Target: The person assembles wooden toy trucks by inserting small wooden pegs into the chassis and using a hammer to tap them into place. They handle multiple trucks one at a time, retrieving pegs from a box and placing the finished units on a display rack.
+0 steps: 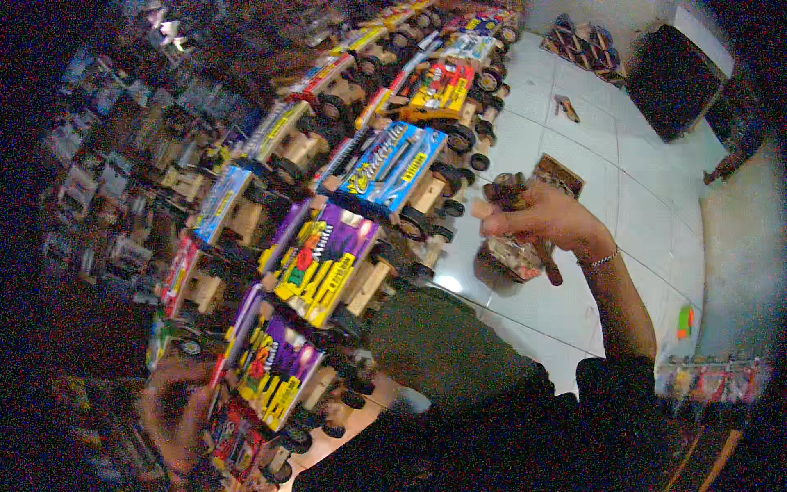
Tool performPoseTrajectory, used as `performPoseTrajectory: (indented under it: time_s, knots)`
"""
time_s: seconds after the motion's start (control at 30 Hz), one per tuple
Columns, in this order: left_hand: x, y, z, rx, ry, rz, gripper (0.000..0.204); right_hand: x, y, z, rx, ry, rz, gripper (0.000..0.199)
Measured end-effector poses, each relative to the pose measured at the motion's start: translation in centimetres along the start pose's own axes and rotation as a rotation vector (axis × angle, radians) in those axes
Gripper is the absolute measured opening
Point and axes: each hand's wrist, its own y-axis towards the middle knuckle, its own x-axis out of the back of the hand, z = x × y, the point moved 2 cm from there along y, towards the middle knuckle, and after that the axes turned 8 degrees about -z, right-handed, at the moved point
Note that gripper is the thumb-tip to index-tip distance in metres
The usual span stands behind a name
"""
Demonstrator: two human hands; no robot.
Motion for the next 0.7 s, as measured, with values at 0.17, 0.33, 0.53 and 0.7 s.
performPoseTrajectory:
  time_s: [0.17,0.33,0.53,0.7]
  knots:
    - [-7.6,4.9,-5.0,0.04,-0.68,0.228,0.059,-7.8,-4.0,10.2,0.149,-0.097,0.354,0.037]
    - [-8.6,4.8,-5.2,0.001,-0.837,0.192,0.036,-13.5,-5.1,13.1,0.545,-0.236,0.251,0.043]
    - [-1.5,3.1,2.6,0.146,-0.764,-0.141,0.017,-13.8,-2.8,9.9,0.411,0.098,0.008,0.026]
    - [8.5,2.9,15.5,0.361,-0.501,-0.51,0.03,-5.8,1.3,4.6,0.393,0.279,-0.431,0.023]
